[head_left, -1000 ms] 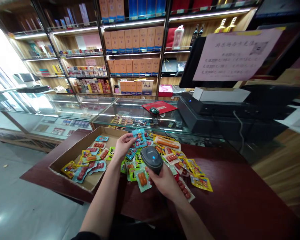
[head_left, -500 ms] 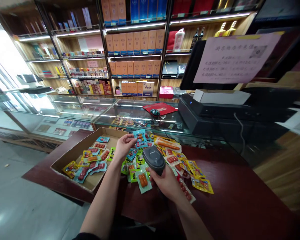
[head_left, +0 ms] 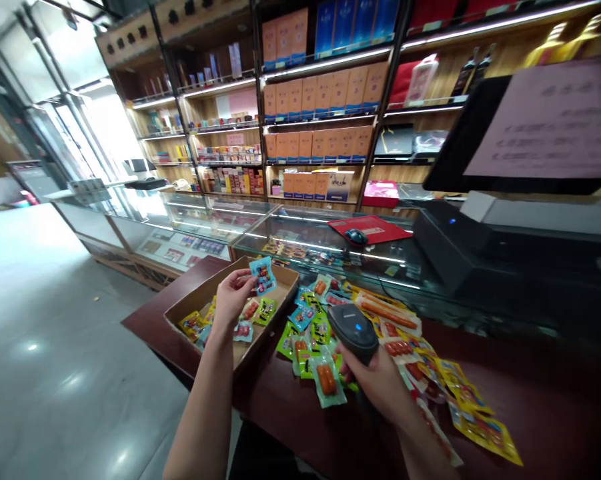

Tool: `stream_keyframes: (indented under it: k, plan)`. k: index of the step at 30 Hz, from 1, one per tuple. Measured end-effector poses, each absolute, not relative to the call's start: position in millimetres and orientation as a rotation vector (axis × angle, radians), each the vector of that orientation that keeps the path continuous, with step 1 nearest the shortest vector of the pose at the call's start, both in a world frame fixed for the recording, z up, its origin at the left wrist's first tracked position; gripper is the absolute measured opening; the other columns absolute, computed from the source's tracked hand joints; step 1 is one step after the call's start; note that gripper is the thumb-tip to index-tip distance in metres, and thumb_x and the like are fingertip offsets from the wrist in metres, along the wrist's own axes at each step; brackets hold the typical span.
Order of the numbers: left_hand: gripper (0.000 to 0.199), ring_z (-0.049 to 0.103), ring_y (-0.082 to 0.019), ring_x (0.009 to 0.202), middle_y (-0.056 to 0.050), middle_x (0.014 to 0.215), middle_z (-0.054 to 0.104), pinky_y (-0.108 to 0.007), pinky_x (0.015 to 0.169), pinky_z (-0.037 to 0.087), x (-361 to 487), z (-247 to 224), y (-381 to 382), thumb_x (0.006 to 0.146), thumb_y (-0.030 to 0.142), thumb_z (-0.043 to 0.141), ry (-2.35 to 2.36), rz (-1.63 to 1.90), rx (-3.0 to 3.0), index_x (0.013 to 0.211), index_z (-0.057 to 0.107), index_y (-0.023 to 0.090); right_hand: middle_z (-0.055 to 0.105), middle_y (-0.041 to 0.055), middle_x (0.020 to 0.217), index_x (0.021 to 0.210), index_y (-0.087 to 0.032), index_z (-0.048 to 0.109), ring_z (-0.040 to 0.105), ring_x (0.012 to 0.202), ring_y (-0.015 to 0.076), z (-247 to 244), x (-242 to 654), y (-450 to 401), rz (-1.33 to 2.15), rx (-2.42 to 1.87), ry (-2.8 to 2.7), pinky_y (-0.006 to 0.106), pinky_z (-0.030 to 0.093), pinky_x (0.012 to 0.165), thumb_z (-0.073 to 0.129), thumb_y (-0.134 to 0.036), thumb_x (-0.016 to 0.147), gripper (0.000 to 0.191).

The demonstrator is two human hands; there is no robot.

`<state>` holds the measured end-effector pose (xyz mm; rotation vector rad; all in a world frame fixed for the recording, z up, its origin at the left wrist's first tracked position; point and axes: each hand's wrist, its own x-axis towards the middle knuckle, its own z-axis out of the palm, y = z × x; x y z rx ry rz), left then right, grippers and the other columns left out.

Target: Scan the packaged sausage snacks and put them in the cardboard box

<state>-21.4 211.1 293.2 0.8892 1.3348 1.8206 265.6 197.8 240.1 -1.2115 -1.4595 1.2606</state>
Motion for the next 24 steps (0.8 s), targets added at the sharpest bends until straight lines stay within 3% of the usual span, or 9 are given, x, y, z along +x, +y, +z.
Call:
stream_keyframes:
  k: [8,15,20,24]
  plan:
    - [0.056,0.069,-0.020,0.077,-0.011,0.088,0.072,-0.026,0.060,0.054,-47,295,194,0.058,0.042,0.083,1.434,1.875,0.873,0.101,0.065,0.012,0.063,0.0031,0.054,0.071,-0.020,0.061,0.060,0.046,0.0200,241,256,207,1.214,-1.232,-1.559,0.034,0.050,0.048,0.069,-0.047,0.071,0.027]
    - [0.050,0.069,-0.020,0.078,-0.011,0.088,0.072,-0.026,0.058,0.055,22,273,227,0.062,0.043,0.081,1.320,1.615,0.967,0.098,0.066,0.012,0.065,0.0020,0.057,0.078,-0.019,0.061,0.060,0.048,0.0186,242,269,203,1.201,-1.269,-1.442,0.030,0.050,0.047,0.070,-0.049,0.069,0.033]
    - [0.049,0.068,-0.019,0.074,-0.010,0.085,0.073,-0.024,0.054,0.053,71,252,251,0.060,0.044,0.082,1.250,1.463,1.015,0.095,0.068,0.013,0.070,0.0052,0.072,0.087,-0.018,0.062,0.063,0.054,0.0194,242,292,197,1.090,-1.329,-1.437,0.030,0.052,0.048,0.068,-0.048,0.071,0.035]
    - [0.049,0.068,-0.019,0.075,-0.010,0.087,0.073,-0.023,0.054,0.053,91,237,265,0.060,0.045,0.082,1.225,1.383,1.040,0.095,0.067,0.013,0.069,0.0062,0.066,0.082,-0.017,0.064,0.062,0.050,0.0189,241,310,193,0.966,-1.379,-1.443,0.028,0.049,0.043,0.066,-0.044,0.073,0.029]
